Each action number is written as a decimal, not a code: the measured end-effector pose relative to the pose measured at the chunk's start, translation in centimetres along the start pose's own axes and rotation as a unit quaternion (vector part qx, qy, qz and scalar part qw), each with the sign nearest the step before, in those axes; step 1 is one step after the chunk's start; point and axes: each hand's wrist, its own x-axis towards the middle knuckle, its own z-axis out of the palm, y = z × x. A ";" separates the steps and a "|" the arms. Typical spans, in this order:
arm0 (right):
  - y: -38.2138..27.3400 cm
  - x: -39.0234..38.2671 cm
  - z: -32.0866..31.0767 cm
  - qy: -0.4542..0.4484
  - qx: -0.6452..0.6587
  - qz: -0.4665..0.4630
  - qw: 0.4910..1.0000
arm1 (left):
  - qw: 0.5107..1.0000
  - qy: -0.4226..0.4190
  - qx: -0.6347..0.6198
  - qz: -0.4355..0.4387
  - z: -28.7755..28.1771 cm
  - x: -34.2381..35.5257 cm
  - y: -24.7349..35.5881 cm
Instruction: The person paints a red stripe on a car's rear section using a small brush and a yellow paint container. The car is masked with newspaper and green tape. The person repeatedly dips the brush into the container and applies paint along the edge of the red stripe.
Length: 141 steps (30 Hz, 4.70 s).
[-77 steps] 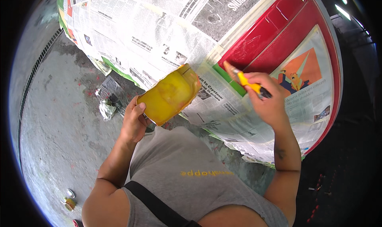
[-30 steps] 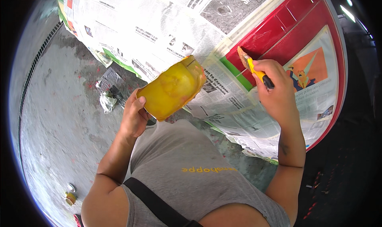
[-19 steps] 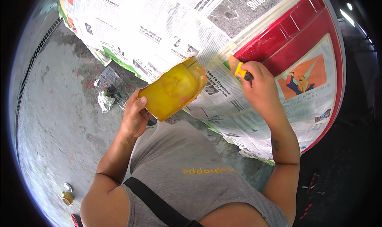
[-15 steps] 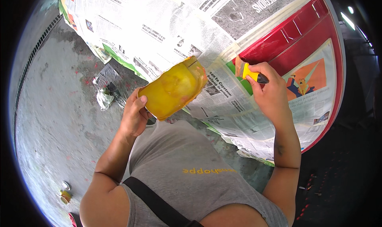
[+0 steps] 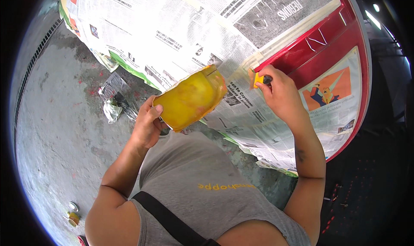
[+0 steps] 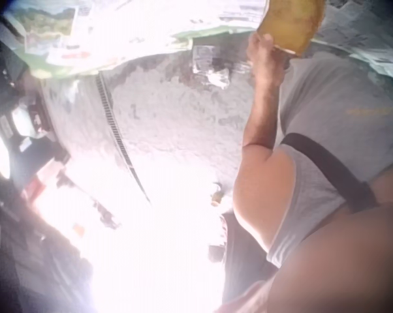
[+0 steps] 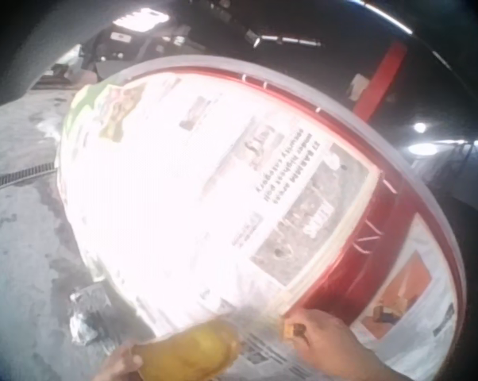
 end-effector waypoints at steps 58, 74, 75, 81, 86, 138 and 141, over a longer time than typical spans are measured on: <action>0.6 5.5 -13.9 0.259 -0.323 -0.129 0.901 | 0.999 -0.029 0.003 -0.044 -2.4 1.9 2.1; 0.0 3.5 -14.1 0.206 -0.144 -0.070 0.965 | 0.999 -0.030 0.005 -0.034 -1.7 2.3 1.7; 0.4 4.2 -15.4 0.222 -0.144 -0.075 0.961 | 0.999 -0.032 0.007 -0.035 -1.5 2.3 1.6; 2.9 7.5 -22.1 0.247 -0.182 0.005 0.952 | 0.997 -0.070 -0.023 -0.028 -0.7 2.6 1.2; 3.3 8.9 -23.3 0.309 -0.158 -0.070 0.935 | 0.997 -0.065 -0.024 -0.031 -0.5 2.0 0.8; 2.3 1.8 -11.1 0.278 -0.027 0.144 0.949 | 0.994 -0.106 0.034 -0.008 0.7 0.0 3.4; 3.6 1.9 -14.1 0.391 -0.069 0.068 0.915 | 0.994 -0.103 0.033 -0.015 0.9 0.1 3.5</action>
